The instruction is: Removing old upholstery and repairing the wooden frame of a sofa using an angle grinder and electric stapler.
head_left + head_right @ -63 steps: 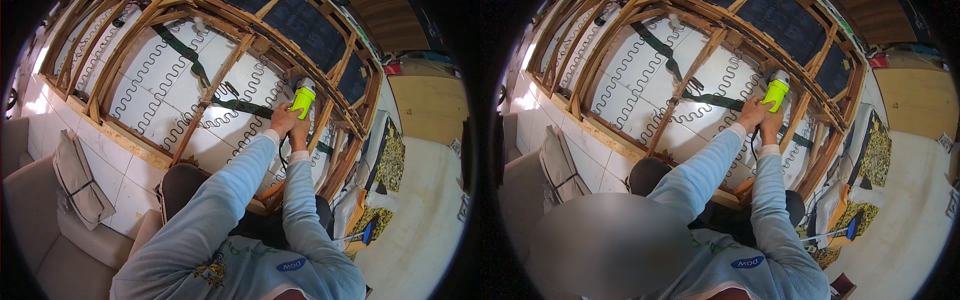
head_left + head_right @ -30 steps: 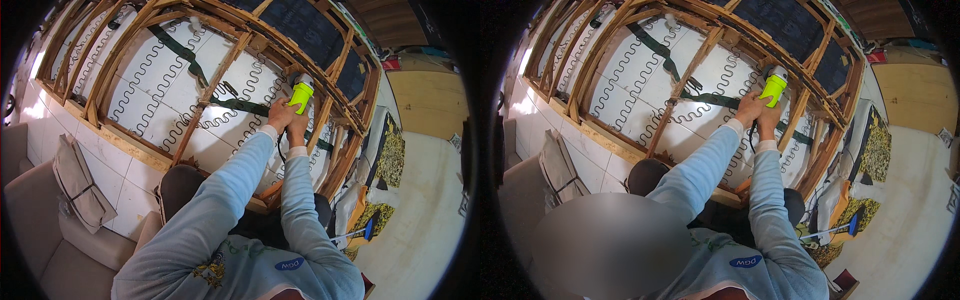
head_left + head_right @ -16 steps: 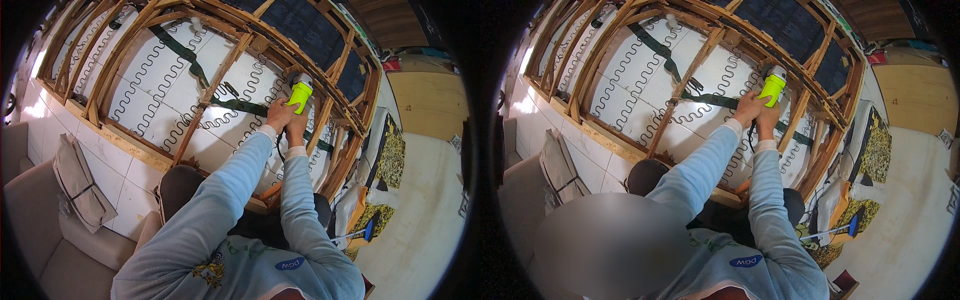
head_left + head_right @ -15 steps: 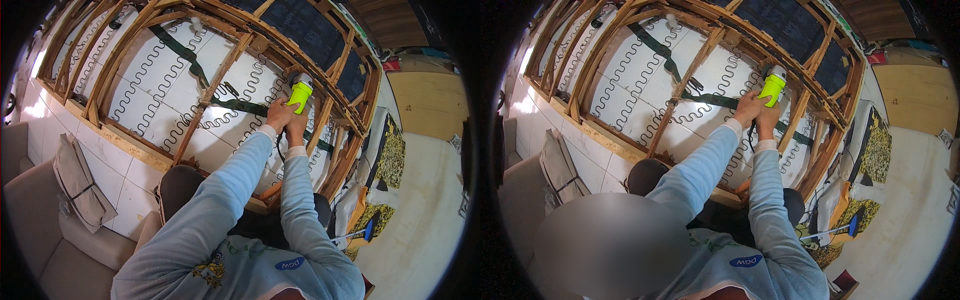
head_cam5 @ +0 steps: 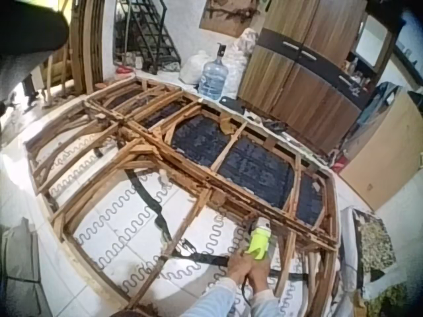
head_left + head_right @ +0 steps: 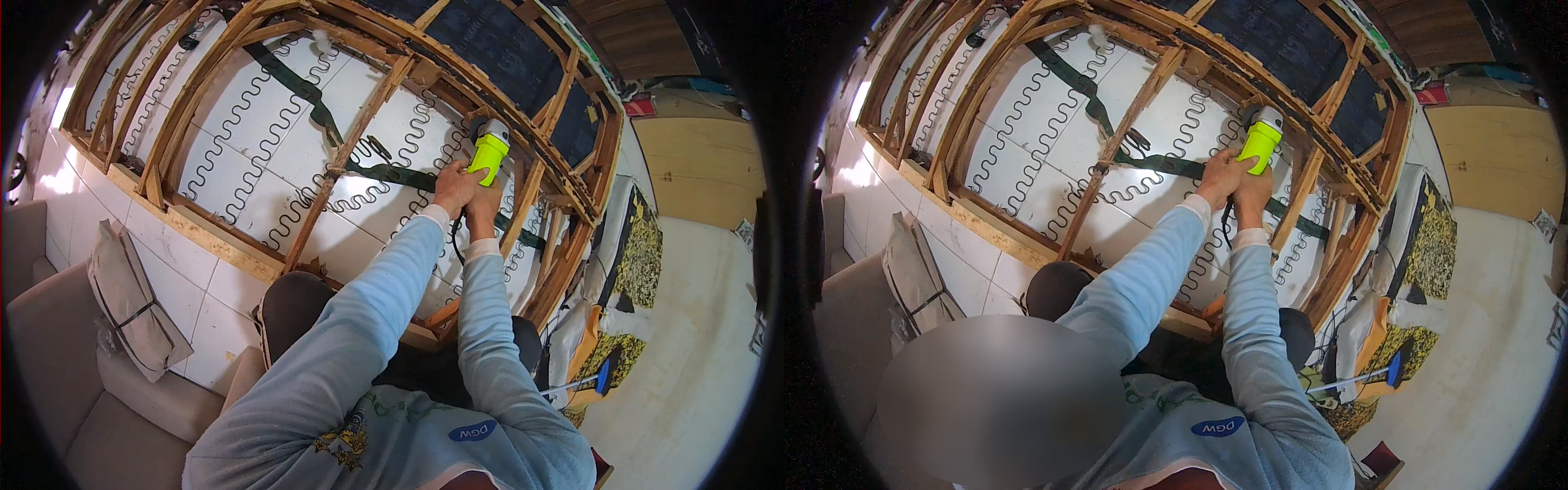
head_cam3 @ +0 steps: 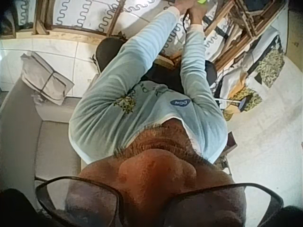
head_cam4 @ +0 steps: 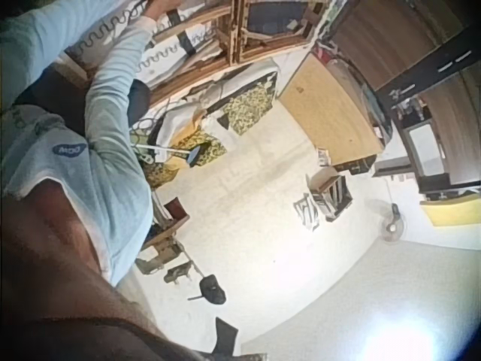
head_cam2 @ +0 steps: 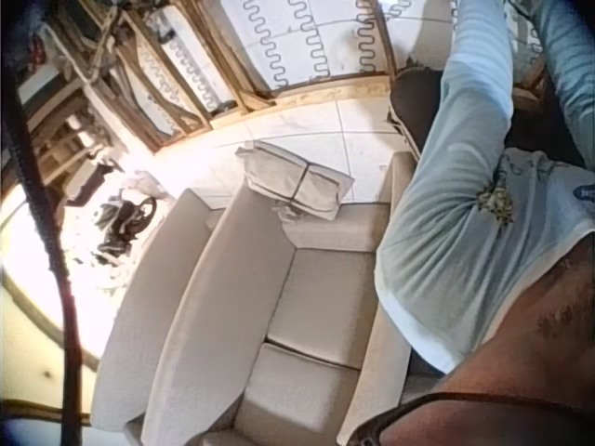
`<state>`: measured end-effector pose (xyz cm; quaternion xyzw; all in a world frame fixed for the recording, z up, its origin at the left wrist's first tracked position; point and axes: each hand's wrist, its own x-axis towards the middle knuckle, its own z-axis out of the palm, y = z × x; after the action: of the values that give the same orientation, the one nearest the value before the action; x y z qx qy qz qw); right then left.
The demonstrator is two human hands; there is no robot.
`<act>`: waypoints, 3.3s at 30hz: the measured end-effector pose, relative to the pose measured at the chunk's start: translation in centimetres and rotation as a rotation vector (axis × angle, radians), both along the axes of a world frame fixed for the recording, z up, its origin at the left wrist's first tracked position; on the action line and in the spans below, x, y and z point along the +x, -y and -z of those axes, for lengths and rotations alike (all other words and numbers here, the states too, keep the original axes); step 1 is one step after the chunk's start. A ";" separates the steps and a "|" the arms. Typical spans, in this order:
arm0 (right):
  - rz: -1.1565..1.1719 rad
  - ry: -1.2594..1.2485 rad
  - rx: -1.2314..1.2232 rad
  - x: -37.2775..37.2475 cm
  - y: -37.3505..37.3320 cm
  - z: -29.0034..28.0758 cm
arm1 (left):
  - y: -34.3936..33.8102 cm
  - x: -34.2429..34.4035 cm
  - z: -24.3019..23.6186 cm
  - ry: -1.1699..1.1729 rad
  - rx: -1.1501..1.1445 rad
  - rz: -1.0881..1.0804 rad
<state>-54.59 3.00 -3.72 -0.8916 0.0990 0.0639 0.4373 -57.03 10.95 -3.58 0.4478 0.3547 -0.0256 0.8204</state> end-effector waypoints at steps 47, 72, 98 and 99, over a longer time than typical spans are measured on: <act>-0.205 0.021 -0.310 -1.1 -2.3 -3.1 | -0.5 -1.7 1.5 0.158 -0.311 -0.216; -0.184 -0.021 -0.181 -1.2 -1.6 -3.0 | 0.1 -1.9 2.4 0.157 -0.365 -0.221; -0.125 -0.073 -0.113 -0.5 -1.9 -2.2 | -0.9 -1.3 2.3 0.128 -0.308 -0.170; -0.123 -0.071 -0.116 -0.5 -1.9 -2.1 | -0.9 -1.3 2.2 0.122 -0.303 -0.159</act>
<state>-55.07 4.85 -1.58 -0.9169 0.0633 0.1165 0.3765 -58.28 11.83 -5.74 0.2906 0.3306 0.0132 0.8978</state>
